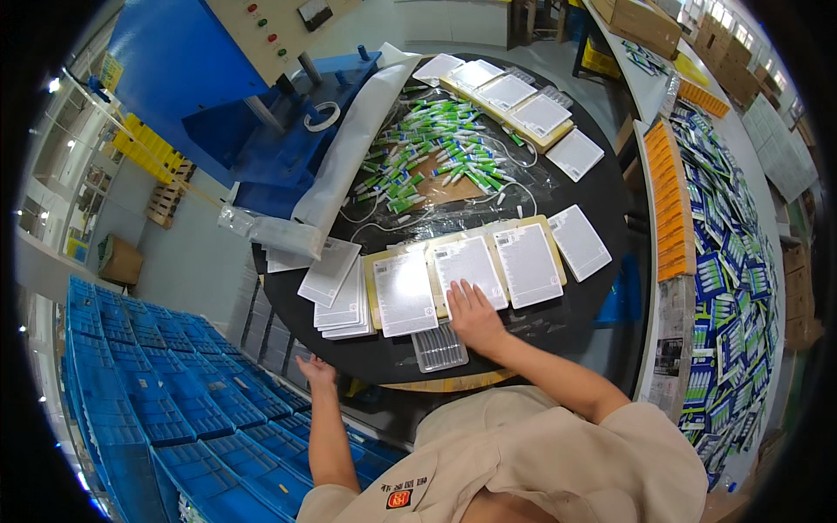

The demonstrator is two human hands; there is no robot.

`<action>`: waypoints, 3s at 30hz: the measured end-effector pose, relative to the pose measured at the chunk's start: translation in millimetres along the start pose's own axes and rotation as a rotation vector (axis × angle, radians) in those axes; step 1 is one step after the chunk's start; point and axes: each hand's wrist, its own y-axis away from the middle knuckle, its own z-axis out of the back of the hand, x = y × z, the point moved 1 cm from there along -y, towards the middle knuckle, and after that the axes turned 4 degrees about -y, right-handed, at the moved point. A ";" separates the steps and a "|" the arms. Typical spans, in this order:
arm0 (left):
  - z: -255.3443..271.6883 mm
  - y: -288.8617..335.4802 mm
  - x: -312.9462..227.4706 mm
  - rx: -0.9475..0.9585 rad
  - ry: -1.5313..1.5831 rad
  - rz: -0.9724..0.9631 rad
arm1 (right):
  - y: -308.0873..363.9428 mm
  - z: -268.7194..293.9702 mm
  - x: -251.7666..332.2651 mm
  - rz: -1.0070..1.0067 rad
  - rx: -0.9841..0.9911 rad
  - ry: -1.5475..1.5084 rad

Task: The person places green cylindrical batteries into a yellow plastic tray with multiple slots. They then cover the batteries with white paper sheets and clear plastic sheets, stacking them on the table. The person repeats this process with additional batteries and sheets.

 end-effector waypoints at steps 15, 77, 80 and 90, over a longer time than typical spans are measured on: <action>-175.3 216.9 89.9 0.844 -1.819 -1.650 | 79.8 10.3 -82.4 -0.102 -0.049 0.053; 13.6 -95.4 27.7 -0.362 -0.951 -0.243 | -96.1 62.0 139.7 0.406 0.535 -1.041; 30.5 -81.5 15.1 -0.388 -0.968 -0.311 | -104.7 63.0 128.7 0.339 0.506 -0.951; 67.5 51.1 -49.6 -0.221 0.142 -0.537 | -191.7 8.0 265.8 0.812 0.210 -0.800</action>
